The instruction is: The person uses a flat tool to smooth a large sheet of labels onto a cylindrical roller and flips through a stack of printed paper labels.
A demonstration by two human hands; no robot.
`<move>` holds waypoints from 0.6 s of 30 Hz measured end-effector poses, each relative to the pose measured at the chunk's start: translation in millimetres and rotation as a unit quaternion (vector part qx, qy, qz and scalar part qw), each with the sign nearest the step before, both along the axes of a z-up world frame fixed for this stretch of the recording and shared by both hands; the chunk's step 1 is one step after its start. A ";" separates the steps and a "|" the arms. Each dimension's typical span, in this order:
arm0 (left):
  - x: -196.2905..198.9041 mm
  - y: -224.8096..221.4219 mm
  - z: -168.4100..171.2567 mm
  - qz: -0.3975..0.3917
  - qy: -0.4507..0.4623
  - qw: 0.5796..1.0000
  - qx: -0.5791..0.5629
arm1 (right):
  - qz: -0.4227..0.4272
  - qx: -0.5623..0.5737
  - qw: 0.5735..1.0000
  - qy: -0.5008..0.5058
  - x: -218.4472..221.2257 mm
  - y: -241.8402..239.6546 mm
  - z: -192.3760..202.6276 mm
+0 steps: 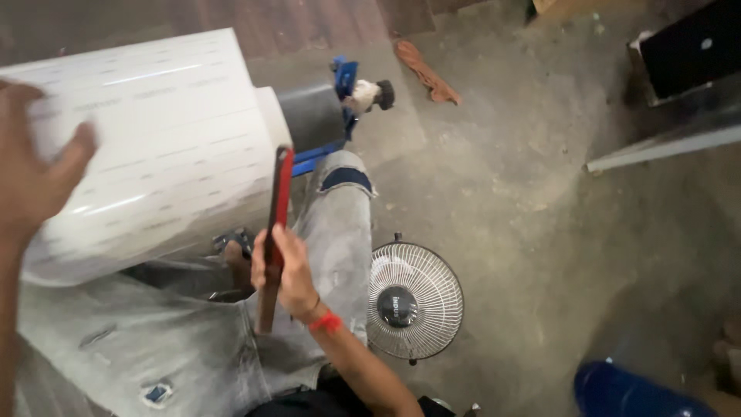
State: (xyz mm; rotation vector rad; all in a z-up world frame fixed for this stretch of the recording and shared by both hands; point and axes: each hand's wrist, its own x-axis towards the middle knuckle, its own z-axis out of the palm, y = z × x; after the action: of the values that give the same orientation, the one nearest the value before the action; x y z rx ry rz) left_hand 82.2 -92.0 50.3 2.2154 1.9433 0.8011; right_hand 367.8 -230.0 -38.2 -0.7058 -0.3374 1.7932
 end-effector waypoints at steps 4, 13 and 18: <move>-16.2 22.0 0.1 -0.049 0.137 0.989 0.016 | -0.040 0.013 0.998 -0.042 -18.1 44.6 14.4; -14.6 11.0 -20.3 -0.042 0.143 0.988 0.031 | -0.096 -0.009 0.992 -0.076 -18.8 79.6 47.6; -2.3 -25.5 -15.7 -0.018 0.225 0.969 0.104 | -0.076 0.010 0.997 -0.009 -72.5 57.1 57.9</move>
State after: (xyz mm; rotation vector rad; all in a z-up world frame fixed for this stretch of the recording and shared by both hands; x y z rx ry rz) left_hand 79.9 -117.5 34.6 2.7502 2.0707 0.5524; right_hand 295.3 -173.0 19.7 -0.7153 -0.3051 1.6389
